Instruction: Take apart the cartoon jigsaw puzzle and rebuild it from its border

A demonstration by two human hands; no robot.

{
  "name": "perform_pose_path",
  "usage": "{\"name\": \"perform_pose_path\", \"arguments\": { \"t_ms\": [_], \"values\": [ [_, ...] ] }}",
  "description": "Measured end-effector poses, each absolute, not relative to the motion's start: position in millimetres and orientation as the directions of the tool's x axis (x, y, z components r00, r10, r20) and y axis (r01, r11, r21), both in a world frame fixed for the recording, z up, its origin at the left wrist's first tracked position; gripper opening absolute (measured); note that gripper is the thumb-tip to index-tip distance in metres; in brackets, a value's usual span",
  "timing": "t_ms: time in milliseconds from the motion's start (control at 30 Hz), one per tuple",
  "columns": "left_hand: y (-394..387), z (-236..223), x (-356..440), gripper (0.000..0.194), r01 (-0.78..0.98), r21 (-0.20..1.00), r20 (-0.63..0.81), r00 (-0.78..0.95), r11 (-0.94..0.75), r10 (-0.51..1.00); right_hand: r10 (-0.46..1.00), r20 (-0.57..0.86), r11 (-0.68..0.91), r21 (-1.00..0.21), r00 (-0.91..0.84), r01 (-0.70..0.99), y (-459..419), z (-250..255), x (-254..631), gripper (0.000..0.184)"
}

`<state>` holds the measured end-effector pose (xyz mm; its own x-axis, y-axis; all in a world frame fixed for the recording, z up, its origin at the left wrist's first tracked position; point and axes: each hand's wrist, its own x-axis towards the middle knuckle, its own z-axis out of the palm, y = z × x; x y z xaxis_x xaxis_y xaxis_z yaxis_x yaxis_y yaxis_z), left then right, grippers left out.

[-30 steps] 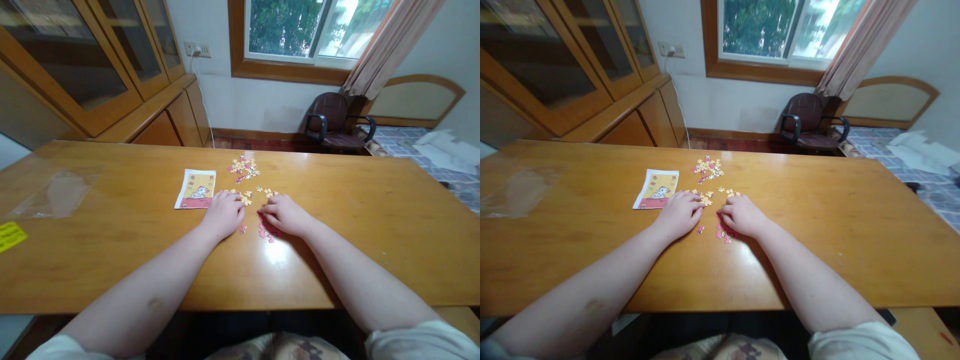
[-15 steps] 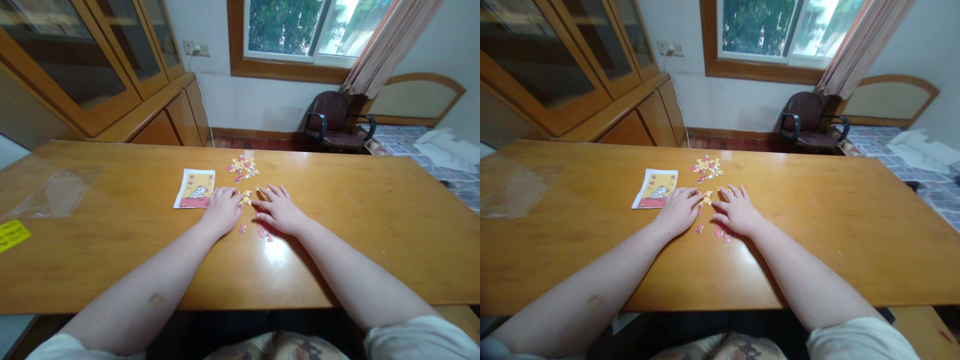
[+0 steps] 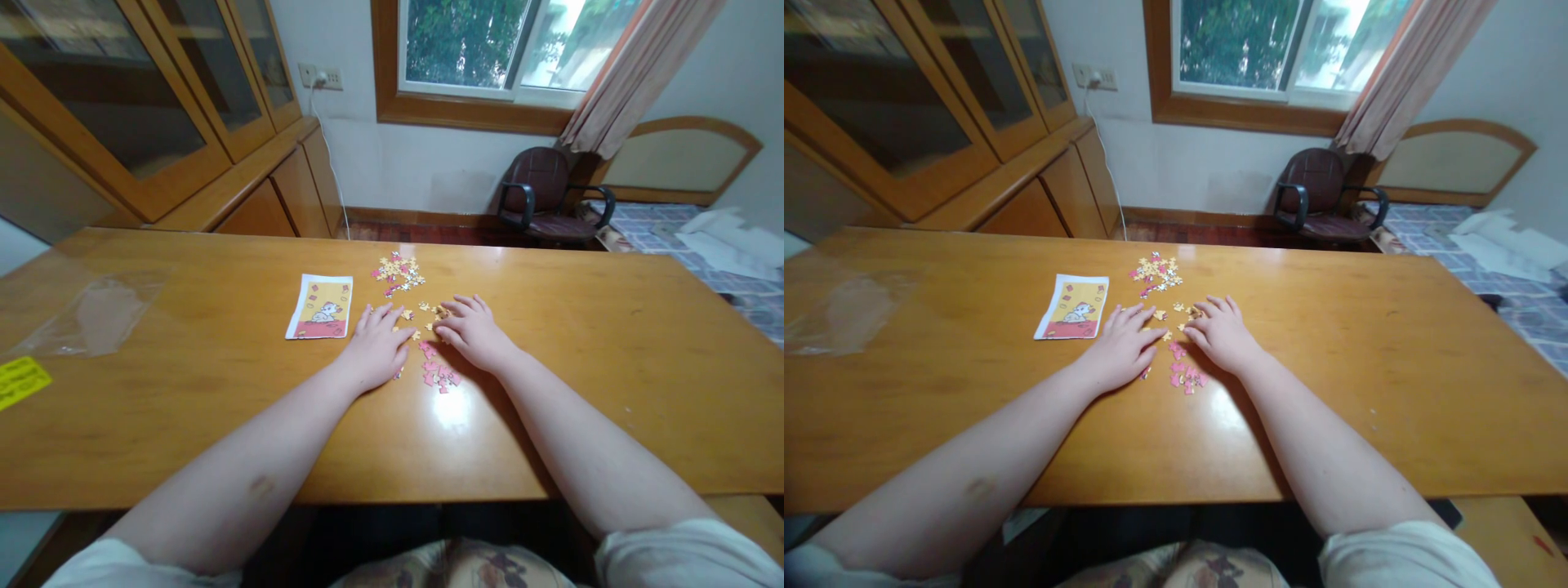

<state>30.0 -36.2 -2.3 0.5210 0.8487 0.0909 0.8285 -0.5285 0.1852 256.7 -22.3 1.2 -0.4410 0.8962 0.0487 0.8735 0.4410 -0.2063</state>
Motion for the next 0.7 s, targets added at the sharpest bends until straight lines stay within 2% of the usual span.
{"name": "perform_pose_path", "arguments": {
  "t_ms": [100,300,500,600,700],
  "values": [
    [-36.3,0.9,27.6,0.03,0.812,0.198,0.132,0.533,-0.549,0.836,0.915,0.048,0.402,-0.202,-0.401,0.893,-19.1,1.8,262.5,0.038],
    [-34.4,7.2,19.4,0.025,0.806,0.195,0.177,0.531,-0.558,0.829,0.907,0.083,0.421,-0.21,-0.413,0.882,-15.8,17.5,277.1,0.042],
    [-28.7,7.8,7.6,0.027,0.898,0.156,0.131,0.394,-0.412,0.91,0.833,-0.004,0.535,-0.254,-0.554,0.806,-20.1,22.0,272.7,0.041],
    [-26.6,6.1,5.9,0.027,0.918,0.132,0.095,0.364,-0.374,0.926,0.76,-0.002,0.613,-0.333,-0.65,0.717,-23.8,19.8,266.1,0.042],
    [-26.8,6.0,6.9,0.03,0.923,0.136,0.113,0.348,-0.361,0.931,0.746,0.035,0.627,-0.374,-0.665,0.684,-27.2,18.5,260.1,0.04]
  ]
}}
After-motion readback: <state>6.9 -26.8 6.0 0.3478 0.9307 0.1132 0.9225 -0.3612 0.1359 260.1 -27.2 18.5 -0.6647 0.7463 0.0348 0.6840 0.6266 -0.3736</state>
